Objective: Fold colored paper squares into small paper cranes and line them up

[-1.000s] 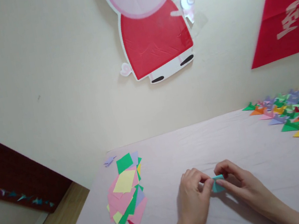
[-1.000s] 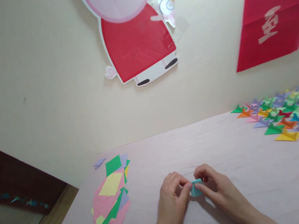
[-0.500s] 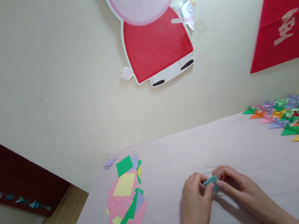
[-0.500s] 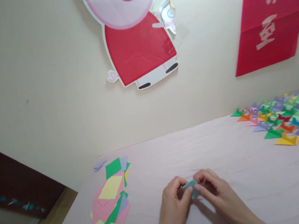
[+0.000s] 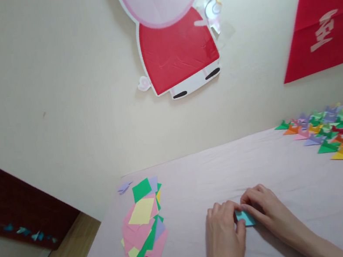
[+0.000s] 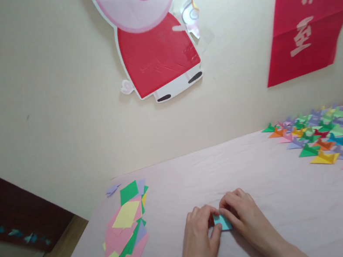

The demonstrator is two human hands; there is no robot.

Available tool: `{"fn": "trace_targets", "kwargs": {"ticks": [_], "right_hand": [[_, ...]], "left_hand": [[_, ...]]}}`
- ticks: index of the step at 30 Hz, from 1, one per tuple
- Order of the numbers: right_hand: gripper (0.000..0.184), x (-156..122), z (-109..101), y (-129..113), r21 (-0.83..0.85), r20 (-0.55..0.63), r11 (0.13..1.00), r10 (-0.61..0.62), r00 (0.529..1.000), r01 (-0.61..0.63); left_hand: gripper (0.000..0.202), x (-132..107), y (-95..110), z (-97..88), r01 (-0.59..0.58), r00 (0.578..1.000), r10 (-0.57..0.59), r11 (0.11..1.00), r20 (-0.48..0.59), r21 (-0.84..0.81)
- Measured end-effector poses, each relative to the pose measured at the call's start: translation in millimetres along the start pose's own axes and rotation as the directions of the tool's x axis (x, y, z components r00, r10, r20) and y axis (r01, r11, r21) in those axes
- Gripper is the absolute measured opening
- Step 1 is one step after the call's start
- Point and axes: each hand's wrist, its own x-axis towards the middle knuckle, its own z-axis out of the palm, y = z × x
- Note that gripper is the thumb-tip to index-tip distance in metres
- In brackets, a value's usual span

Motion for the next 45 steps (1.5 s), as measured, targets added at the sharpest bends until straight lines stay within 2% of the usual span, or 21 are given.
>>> {"fn": "trace_targets", "kwargs": {"ticks": [5, 8, 11, 16, 21, 26, 29, 35, 38, 41, 45], "right_hand": [[0.016, 10, 8, 5, -0.182, 0.036, 0.977, -0.106, 0.994, 0.111], [0.011, 14, 10, 9, -0.188, 0.068, 0.976, -0.101, 0.993, 0.113], [0.013, 16, 9, 12, -0.167, 0.112, 0.981, -0.082, 0.99, 0.1], [0.021, 21, 3, 16, -0.11, 0.167, 0.986, -0.104, 0.98, 0.124], [0.019, 15, -22, 17, 0.062, 0.305, 0.989, -0.146, 0.941, 0.134], [0.014, 5, -41, 12, 0.094, 0.442, 0.99, -0.138, 0.886, 0.107], [0.017, 6, -40, 11, 0.088, 0.45, 0.985, -0.174, 0.876, 0.15], [0.015, 14, -31, 17, 0.055, 0.374, 0.954, -0.294, 0.879, 0.295], [0.018, 18, -31, 18, 0.051, 0.377, 0.939, -0.335, 0.864, 0.341], [0.019, 20, -35, 18, 0.08, 0.411, 0.941, -0.331, 0.849, 0.329], [0.019, 20, -41, 18, 0.131, 0.425, 0.962, -0.274, 0.863, 0.241]], "left_hand": [[0.023, -2, -2, -3.6, -0.155, 0.988, 0.152, 0.944, 0.033, 0.29], [0.028, -5, -6, -7.9, -0.317, 0.948, 0.288, 0.89, 0.135, 0.329], [0.032, -7, -12, -16.4, -0.407, 0.908, 0.344, 0.857, 0.238, 0.315], [0.027, -9, -20, -27.4, -0.43, 0.893, 0.354, 0.855, 0.279, 0.289], [0.02, -14, -33, -21.1, -0.409, 0.903, 0.354, 0.881, 0.241, 0.238], [0.035, -16, -36, -20.7, -0.376, 0.908, 0.333, 0.915, 0.254, 0.145], [0.043, -15, -35, -23.6, -0.375, 0.905, 0.334, 0.919, 0.264, 0.123], [0.045, -14, -39, -24.3, -0.397, 0.896, 0.349, 0.907, 0.275, 0.143], [0.044, -14, -39, -23.6, -0.422, 0.887, 0.368, 0.891, 0.279, 0.167], [0.044, -14, -40, -22.8, -0.442, 0.881, 0.382, 0.875, 0.279, 0.196], [0.048, -14, -41, -23.0, -0.444, 0.88, 0.384, 0.873, 0.28, 0.199]]}}
